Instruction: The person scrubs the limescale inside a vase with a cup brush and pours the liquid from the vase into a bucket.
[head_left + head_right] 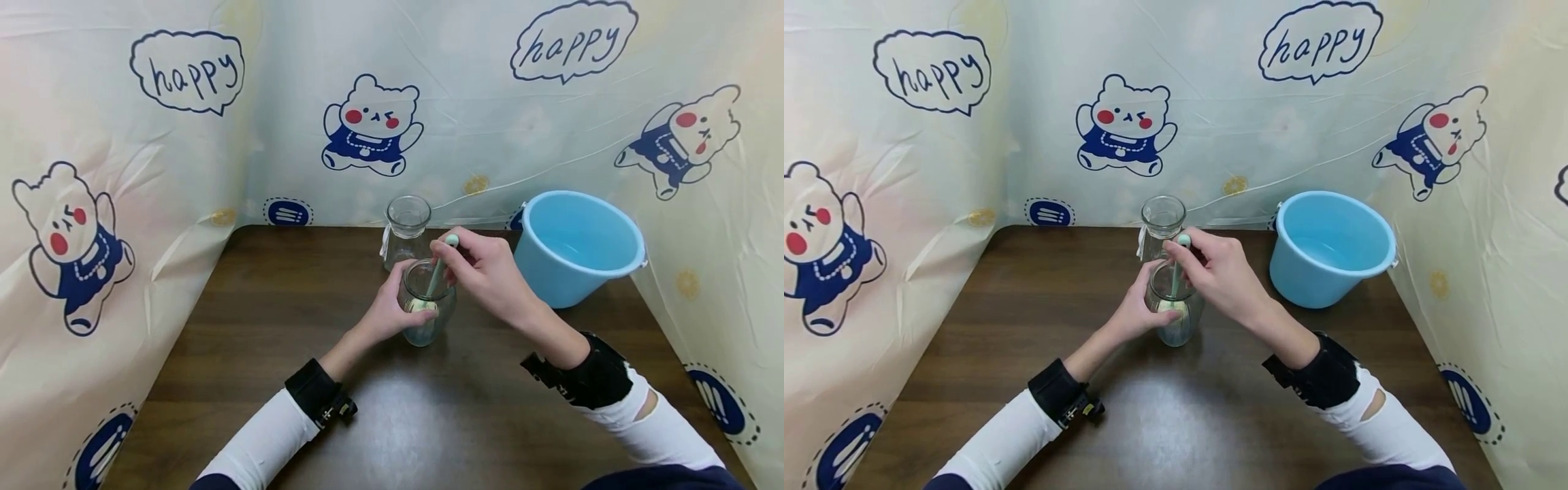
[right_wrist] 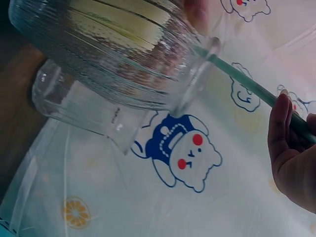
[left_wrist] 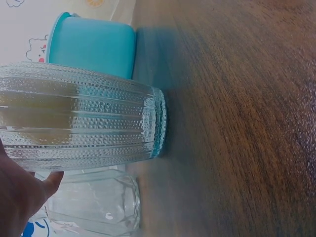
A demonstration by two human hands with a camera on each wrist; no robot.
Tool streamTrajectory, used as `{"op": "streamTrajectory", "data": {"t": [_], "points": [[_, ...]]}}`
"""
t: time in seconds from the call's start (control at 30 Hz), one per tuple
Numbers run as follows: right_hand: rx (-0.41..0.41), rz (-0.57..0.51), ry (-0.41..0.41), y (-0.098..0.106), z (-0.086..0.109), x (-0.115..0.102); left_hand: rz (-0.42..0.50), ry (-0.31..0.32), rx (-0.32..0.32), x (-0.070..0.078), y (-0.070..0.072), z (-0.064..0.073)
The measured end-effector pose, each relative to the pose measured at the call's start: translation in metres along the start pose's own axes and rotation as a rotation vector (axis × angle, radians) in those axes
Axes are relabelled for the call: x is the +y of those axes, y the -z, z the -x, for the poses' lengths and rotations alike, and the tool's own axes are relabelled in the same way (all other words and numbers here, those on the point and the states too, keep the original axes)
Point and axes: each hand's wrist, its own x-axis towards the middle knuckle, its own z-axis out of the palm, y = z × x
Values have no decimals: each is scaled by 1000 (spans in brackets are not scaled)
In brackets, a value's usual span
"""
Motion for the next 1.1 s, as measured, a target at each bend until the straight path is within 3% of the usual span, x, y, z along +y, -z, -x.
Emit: {"op": "streamTrajectory", "data": {"t": [0.07, 0.3, 0.5, 0.83, 1.1], "points": [[-18, 12, -13, -3, 4, 5, 0, -1, -3, 1, 0, 1], [-50, 67, -37, 1, 6, 5, 14, 3, -25, 39, 7, 7], [-3, 134, 16, 13, -2, -5, 6, 0, -18, 40, 8, 6], [-55, 187, -2, -1, 9, 14, -7, -5, -12, 41, 7, 7], [47, 226, 64, 6, 4, 9, -6, -30, -3, 39, 6, 6]]}}
